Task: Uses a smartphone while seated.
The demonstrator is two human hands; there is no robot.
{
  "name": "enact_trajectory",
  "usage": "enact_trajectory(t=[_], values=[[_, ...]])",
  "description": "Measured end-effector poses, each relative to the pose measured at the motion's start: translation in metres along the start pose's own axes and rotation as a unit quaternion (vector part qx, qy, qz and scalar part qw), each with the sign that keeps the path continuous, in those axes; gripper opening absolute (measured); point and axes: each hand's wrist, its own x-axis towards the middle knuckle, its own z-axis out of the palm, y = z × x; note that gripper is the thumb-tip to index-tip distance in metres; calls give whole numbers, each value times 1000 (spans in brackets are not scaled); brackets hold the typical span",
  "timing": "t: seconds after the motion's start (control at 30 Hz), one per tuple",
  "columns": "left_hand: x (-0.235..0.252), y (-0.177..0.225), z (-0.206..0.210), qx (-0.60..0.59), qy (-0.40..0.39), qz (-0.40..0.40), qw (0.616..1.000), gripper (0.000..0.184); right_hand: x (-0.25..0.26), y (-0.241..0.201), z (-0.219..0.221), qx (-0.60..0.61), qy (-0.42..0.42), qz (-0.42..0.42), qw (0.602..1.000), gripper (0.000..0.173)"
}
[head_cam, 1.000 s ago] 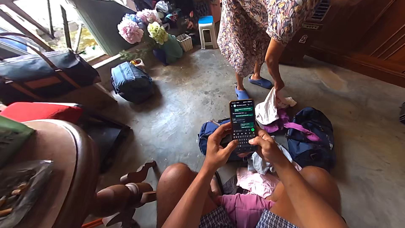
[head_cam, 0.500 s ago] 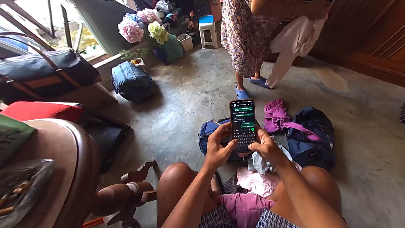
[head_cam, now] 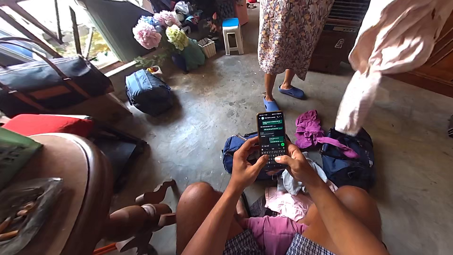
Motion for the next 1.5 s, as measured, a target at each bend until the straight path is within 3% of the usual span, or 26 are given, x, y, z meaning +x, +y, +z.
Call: enact_trajectory(t=[0.2, 0.67, 0.9, 1.17, 1.37, 1.5], values=[[1, 0, -2, -13, -8, 7, 1000, 47, -2, -3, -2, 44, 1, 28, 999, 55], [0, -1, -4, -6, -16, 7, 1000, 47, -1, -3, -2, 17, -10, 11, 1000, 47], [0, -1, -4, -7, -17, 5, 1000, 48, -1, -3, -1, 2, -8, 9, 1000, 55], [0, 0, -3, -1, -21, 12, 1000, 46, 0, -2, 5, -23, 46, 0, 999, 39], [0, -1, -4, 1, -12, 10, 1000, 44, -2, -5, 1, -9, -16, 6, 1000, 60], [0, 2, -2, 15, -5, 18, 1000, 48, -2, -3, 1, -9, -13, 4, 1000, 56]])
